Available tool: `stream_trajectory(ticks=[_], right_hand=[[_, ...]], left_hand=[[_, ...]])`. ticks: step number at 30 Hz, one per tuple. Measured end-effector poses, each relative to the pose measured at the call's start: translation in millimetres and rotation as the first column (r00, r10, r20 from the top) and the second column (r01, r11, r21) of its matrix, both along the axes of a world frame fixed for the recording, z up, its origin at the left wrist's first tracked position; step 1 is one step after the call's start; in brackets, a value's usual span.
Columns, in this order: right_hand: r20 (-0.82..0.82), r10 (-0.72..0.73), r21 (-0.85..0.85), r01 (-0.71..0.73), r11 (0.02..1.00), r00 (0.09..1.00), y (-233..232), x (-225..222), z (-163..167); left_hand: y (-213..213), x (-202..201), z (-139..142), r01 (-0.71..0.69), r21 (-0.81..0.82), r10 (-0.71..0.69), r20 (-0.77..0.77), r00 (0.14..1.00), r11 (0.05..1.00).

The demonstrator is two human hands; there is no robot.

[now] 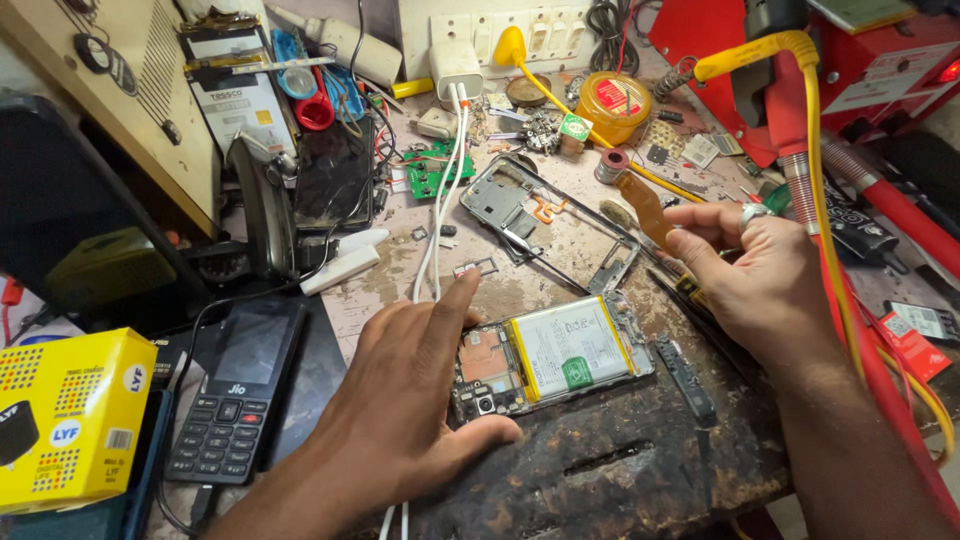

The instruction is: The person pries open the back of a smartphone at a cluttered workbench, removes the back cover, and works on the exposed battery and internals. They use tweezers and a screwdriver on the components, handle a flexible ribbon cable, and clean the battery area with a swab.

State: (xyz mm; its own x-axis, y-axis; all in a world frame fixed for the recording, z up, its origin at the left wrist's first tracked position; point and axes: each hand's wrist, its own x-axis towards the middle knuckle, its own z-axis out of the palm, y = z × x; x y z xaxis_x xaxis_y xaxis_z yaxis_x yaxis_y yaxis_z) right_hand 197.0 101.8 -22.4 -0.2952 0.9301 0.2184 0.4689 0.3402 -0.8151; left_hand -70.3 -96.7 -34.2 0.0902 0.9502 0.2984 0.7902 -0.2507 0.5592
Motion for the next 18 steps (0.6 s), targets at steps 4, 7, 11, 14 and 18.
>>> stream_trajectory(ticks=[4,7,11,14,18], right_hand=[[-0.067,0.023,0.001,-0.023,1.000,0.997,0.2,-0.8,-0.5],[-0.123,0.056,0.058,-0.050,0.997,0.991,-2.0,-0.1,-3.5],[-0.107,0.071,0.067,-0.064,0.996,0.992,-6.9,-1.8,-4.7],[-0.001,0.032,0.070,-0.032,0.997,0.999,-11.0,-6.7,-1.2],[0.078,0.001,0.065,-0.006,0.998,0.997,-18.1,-14.7,7.2]], left_hand=[[-0.4,0.0,0.9,0.022,0.103,-0.015,-0.062,0.998,0.994],[-3.1,0.5,2.2,0.051,0.168,-0.045,-0.042,0.998,0.985],[-4.4,-1.2,4.2,0.097,0.163,-0.109,0.071,0.991,0.982],[-3.2,0.8,4.5,0.109,0.187,-0.119,0.045,0.992,0.976],[-4.2,5.2,5.5,0.120,0.223,-0.111,-0.054,0.992,0.967]])
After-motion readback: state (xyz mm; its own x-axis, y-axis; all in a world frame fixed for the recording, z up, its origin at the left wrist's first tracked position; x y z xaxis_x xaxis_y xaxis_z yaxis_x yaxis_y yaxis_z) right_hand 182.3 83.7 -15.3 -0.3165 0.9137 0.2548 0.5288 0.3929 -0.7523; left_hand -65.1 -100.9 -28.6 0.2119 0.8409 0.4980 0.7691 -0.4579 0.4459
